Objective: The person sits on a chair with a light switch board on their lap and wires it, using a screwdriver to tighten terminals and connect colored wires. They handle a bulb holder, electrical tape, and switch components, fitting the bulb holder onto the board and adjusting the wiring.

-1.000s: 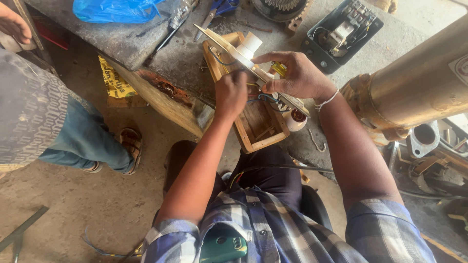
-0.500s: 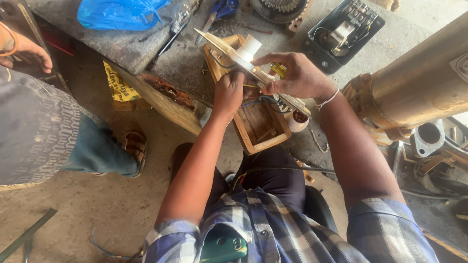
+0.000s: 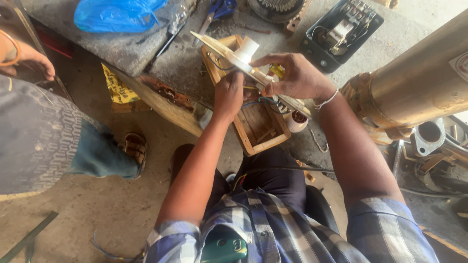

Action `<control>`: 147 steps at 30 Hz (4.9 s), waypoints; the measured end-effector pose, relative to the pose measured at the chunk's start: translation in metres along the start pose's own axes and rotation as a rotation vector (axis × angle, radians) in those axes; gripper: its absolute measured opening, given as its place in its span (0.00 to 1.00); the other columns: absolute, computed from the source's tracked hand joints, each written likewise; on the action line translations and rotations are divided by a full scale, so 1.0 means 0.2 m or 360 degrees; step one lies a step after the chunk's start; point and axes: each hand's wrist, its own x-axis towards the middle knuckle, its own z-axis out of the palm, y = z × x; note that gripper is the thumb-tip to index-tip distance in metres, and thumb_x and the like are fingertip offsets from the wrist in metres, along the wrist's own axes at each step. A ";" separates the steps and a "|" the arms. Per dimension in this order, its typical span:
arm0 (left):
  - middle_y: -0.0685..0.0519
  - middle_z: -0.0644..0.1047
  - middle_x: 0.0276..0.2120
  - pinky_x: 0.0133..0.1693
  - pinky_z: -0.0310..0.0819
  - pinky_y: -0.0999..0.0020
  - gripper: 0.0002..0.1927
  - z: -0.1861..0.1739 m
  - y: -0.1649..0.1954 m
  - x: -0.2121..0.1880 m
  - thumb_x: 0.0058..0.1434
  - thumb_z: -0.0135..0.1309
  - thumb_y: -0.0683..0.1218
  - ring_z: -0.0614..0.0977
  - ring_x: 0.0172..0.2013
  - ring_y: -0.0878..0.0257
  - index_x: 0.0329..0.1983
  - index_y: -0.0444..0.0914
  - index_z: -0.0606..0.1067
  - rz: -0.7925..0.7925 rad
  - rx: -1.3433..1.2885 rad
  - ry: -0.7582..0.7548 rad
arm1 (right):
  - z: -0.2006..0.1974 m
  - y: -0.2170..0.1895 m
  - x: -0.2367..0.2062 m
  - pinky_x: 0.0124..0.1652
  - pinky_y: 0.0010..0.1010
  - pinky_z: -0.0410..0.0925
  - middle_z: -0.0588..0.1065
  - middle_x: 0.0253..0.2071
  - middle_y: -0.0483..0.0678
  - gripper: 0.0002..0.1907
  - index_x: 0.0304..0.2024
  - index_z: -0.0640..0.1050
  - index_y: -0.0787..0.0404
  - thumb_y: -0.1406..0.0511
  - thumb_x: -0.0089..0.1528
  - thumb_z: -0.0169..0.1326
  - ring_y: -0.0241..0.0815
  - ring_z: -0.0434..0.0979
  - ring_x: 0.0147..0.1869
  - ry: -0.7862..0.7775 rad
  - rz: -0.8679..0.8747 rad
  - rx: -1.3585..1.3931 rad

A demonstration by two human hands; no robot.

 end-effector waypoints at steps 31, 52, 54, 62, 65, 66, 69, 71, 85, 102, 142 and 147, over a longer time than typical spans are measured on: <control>0.48 0.81 0.26 0.22 0.75 0.69 0.20 -0.02 0.02 -0.05 0.69 0.37 0.50 0.81 0.19 0.66 0.36 0.32 0.76 0.0069 0.0100 0.0011 | 0.01 0.00 -0.01 0.50 0.36 0.71 0.82 0.48 0.52 0.36 0.58 0.80 0.55 0.59 0.47 0.71 0.44 0.82 0.50 -0.0016 0.0162 -0.0153; 0.50 0.80 0.21 0.23 0.77 0.67 0.18 0.00 0.10 -0.07 0.68 0.39 0.48 0.82 0.19 0.65 0.35 0.30 0.75 0.0191 0.0522 -0.0040 | 0.01 -0.04 0.00 0.52 0.36 0.71 0.82 0.48 0.50 0.36 0.58 0.80 0.53 0.61 0.45 0.69 0.43 0.81 0.49 -0.0025 0.0187 -0.0133; 0.51 0.81 0.25 0.24 0.77 0.69 0.18 -0.03 0.10 -0.08 0.69 0.38 0.48 0.81 0.21 0.66 0.38 0.31 0.75 0.0182 0.0242 -0.0105 | 0.01 -0.04 0.00 0.52 0.35 0.71 0.82 0.49 0.49 0.36 0.58 0.80 0.53 0.61 0.45 0.69 0.42 0.81 0.49 -0.0015 0.0157 -0.0123; 0.52 0.81 0.32 0.26 0.77 0.73 0.17 0.00 0.02 -0.12 0.63 0.55 0.45 0.82 0.26 0.69 0.54 0.36 0.72 0.0304 0.0000 0.0048 | 0.00 0.03 0.00 0.50 0.36 0.70 0.80 0.48 0.49 0.33 0.58 0.78 0.60 0.64 0.50 0.69 0.41 0.78 0.49 -0.0027 0.0061 0.0157; 0.54 0.82 0.36 0.28 0.80 0.72 0.15 0.01 0.00 -0.12 0.64 0.56 0.46 0.84 0.29 0.69 0.52 0.35 0.75 0.0495 0.0077 0.0156 | 0.01 0.03 0.01 0.50 0.33 0.71 0.82 0.42 0.48 0.31 0.59 0.78 0.61 0.65 0.52 0.66 0.35 0.81 0.44 -0.0091 0.0213 0.0304; 0.54 0.82 0.38 0.29 0.83 0.72 0.15 0.02 0.00 -0.11 0.64 0.55 0.46 0.85 0.31 0.70 0.52 0.36 0.75 0.0559 0.0055 0.0194 | 0.02 0.03 0.01 0.46 0.33 0.72 0.82 0.42 0.49 0.31 0.59 0.78 0.62 0.66 0.52 0.65 0.35 0.80 0.42 -0.0102 0.0263 0.0332; 0.44 0.83 0.33 0.33 0.79 0.61 0.15 0.03 -0.03 -0.10 0.68 0.54 0.48 0.86 0.30 0.56 0.53 0.35 0.76 0.0725 0.0474 0.0410 | 0.04 0.02 0.03 0.42 0.31 0.73 0.80 0.45 0.46 0.32 0.59 0.77 0.62 0.68 0.51 0.64 0.33 0.79 0.43 -0.0103 0.0385 0.0405; 0.41 0.82 0.33 0.36 0.79 0.56 0.14 0.04 -0.06 -0.08 0.70 0.52 0.49 0.85 0.32 0.50 0.49 0.33 0.76 0.0811 0.0759 0.0514 | 0.06 0.01 0.04 0.42 0.34 0.72 0.82 0.42 0.48 0.31 0.59 0.78 0.60 0.69 0.51 0.67 0.36 0.79 0.41 -0.0098 0.0659 0.0035; 0.41 0.81 0.36 0.41 0.76 0.46 0.17 0.09 -0.09 -0.09 0.70 0.39 0.51 0.83 0.38 0.41 0.50 0.38 0.74 0.0694 0.0602 0.0489 | 0.08 0.03 0.04 0.45 0.27 0.71 0.79 0.42 0.46 0.32 0.62 0.76 0.62 0.73 0.53 0.61 0.35 0.81 0.44 -0.0086 0.0595 0.0463; 0.56 0.70 0.27 0.22 0.70 0.71 0.16 0.07 -0.02 -0.14 0.79 0.36 0.49 0.73 0.21 0.70 0.43 0.34 0.69 0.0288 -0.0009 0.0027 | 0.04 0.03 0.00 0.54 0.35 0.71 0.81 0.52 0.53 0.33 0.58 0.79 0.62 0.62 0.50 0.69 0.45 0.81 0.53 0.0024 -0.0045 -0.0045; 0.58 0.66 0.24 0.20 0.58 0.76 0.14 -0.02 -0.07 -0.09 0.74 0.46 0.52 0.70 0.20 0.70 0.35 0.40 0.65 -0.0659 -0.1189 -0.0113 | 0.07 0.01 0.00 0.51 0.41 0.68 0.80 0.45 0.51 0.40 0.59 0.80 0.50 0.63 0.41 0.70 0.50 0.77 0.50 -0.0035 0.0079 -0.0223; 0.56 0.67 0.24 0.21 0.61 0.75 0.13 -0.01 -0.03 -0.10 0.72 0.44 0.51 0.71 0.20 0.68 0.37 0.38 0.66 -0.0731 -0.1043 -0.0026 | 0.07 0.00 0.00 0.50 0.41 0.69 0.78 0.43 0.51 0.39 0.59 0.80 0.48 0.63 0.41 0.70 0.50 0.77 0.48 -0.0065 0.0196 -0.0220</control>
